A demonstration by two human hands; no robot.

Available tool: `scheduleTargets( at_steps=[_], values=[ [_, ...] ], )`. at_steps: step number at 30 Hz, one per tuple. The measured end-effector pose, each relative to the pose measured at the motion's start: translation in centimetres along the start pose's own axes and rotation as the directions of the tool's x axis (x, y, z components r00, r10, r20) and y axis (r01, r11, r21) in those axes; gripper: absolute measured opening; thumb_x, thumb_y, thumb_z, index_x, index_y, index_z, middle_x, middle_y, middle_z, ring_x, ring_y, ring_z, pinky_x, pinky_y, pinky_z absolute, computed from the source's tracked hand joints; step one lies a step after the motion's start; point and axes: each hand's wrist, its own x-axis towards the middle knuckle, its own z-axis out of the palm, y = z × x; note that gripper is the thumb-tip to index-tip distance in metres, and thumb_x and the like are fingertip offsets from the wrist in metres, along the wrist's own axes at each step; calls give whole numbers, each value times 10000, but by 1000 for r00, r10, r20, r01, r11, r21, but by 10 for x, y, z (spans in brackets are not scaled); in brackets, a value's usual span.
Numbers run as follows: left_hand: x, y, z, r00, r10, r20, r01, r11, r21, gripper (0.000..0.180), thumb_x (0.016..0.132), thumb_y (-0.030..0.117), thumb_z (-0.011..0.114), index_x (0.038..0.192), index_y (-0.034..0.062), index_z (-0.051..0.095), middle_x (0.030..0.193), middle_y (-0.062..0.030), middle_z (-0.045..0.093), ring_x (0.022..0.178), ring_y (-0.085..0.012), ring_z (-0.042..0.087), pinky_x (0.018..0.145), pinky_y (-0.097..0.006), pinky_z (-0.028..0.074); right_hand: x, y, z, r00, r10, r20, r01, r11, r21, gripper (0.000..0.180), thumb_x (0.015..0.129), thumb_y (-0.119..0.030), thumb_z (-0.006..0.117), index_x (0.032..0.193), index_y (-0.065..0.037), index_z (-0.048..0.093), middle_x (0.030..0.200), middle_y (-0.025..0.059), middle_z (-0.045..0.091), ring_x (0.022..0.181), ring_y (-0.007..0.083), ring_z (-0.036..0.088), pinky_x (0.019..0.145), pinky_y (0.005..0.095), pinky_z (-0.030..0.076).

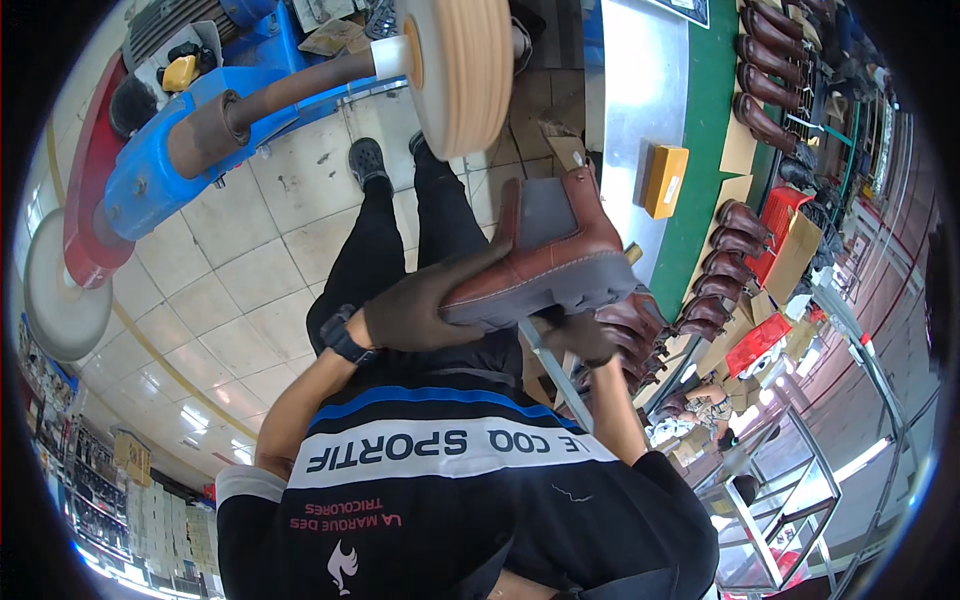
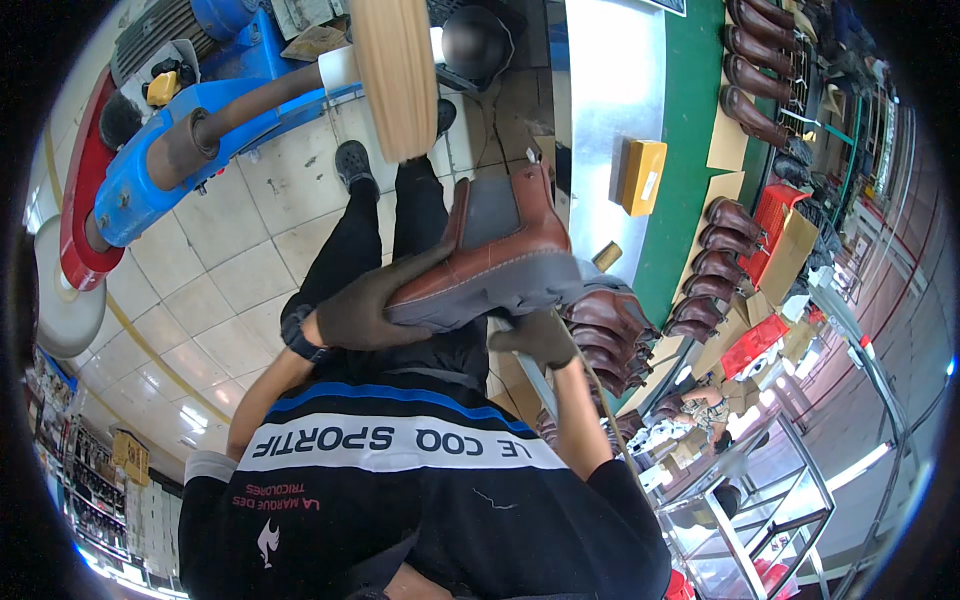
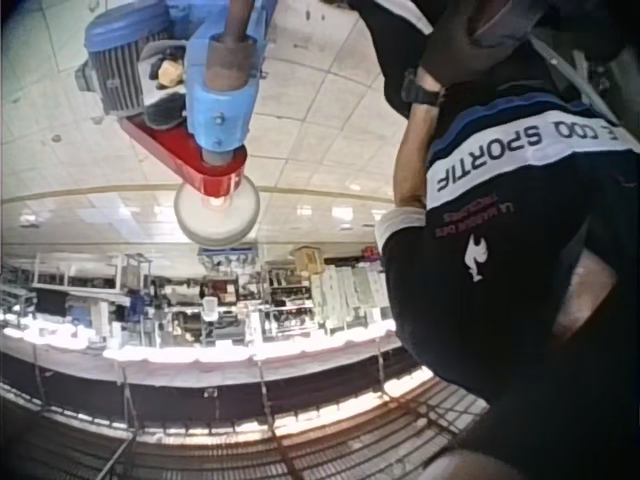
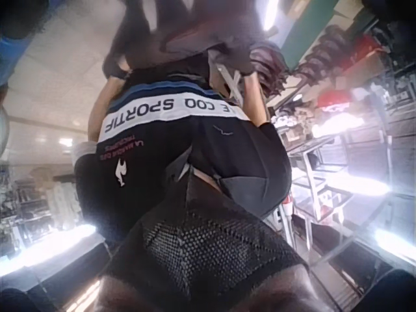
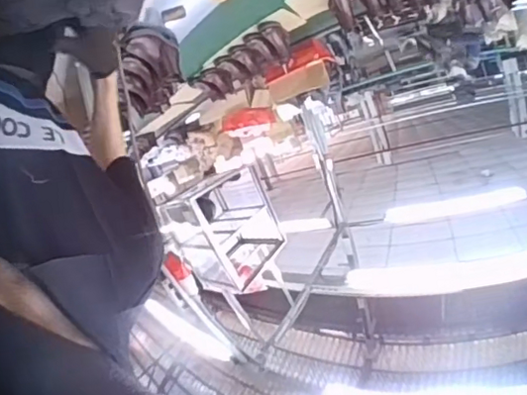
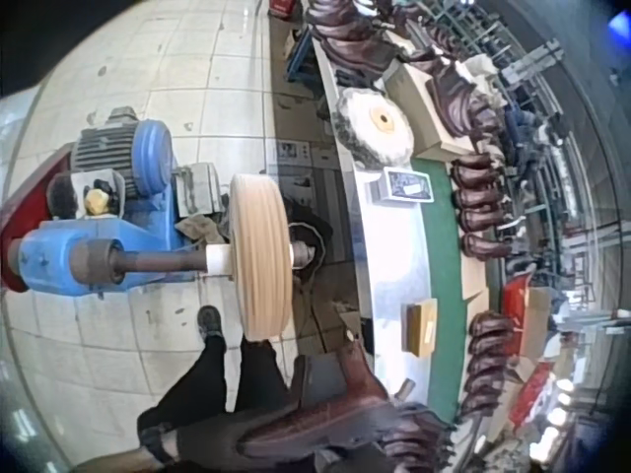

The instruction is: Buffing and polishing leather boots using a rotating wheel machine in a factory.

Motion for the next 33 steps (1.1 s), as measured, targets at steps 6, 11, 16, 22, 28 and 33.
scheduleTargets(
  at_steps=[6, 11, 16, 22, 28, 33],
  values=[
    [-22, 29, -32, 985, -173, 22, 159, 940, 302, 820, 666, 166, 729, 1369, 55, 322, 1232, -175, 520, 1064, -265, 565, 919, -337, 429, 44, -24, -53, 967, -148, -208, 230, 858, 460, 918, 599, -174, 798, 1375, -80, 318, 1288, 158, 449, 1140, 219, 477, 968, 337, 387],
    [-49, 19, -47, 920, -284, -271, 315, 946, 80, 773, 655, 203, 767, 1316, 33, 406, 1156, -168, 572, 1022, -221, 574, 914, -310, 424, 101, -70, -47, 992, -36, -117, 87, 878, 470, 748, 638, -92, 752, 1302, -68, 407, 1234, 116, 484, 1125, 185, 477, 907, 313, 421],
    [-42, 9, -61, 828, -431, -357, 400, 902, -161, 684, 691, 168, 739, 1280, -6, 439, 1136, -130, 579, 993, -171, 556, 898, -303, 428, 158, -71, -55, 989, 146, 39, -143, 818, 557, 627, 696, -155, 758, 1222, -8, 451, 924, 96, 617, 711, 132, 621, 595, 231, 538],
    [-34, 3, -67, 755, -540, -373, 406, 831, -380, 586, 752, 95, 689, 1269, -28, 441, 1112, -109, 586, 996, -132, 543, 857, -261, 442, 168, -58, -47, 981, 143, 127, -192, 755, 627, 636, 752, -190, 703, 1268, -12, 377, 849, 97, 616, 605, 135, 611, 490, 259, 516],
    [-14, -14, -14, 813, -569, -128, 370, 672, -641, 641, 783, 49, 669, 1327, -15, 337, 1191, -83, 522, 1066, -145, 513, 923, -278, 423, 176, -31, -34, 965, 142, 219, -243, 797, 553, 557, 834, -204, 616, 1315, -54, 380, 752, 85, 594, 576, 117, 594, 491, 247, 506],
    [-18, -18, 8, 830, -532, -169, 297, 677, -673, 761, 778, 55, 671, 1384, 17, 213, 1275, -104, 446, 1146, -171, 454, 984, -307, 381, 174, -54, -29, 939, 219, 266, -319, 843, 432, 579, 760, -292, 690, 1227, -48, 452, 824, 104, 602, 557, 121, 577, 474, 254, 497]
  ],
)
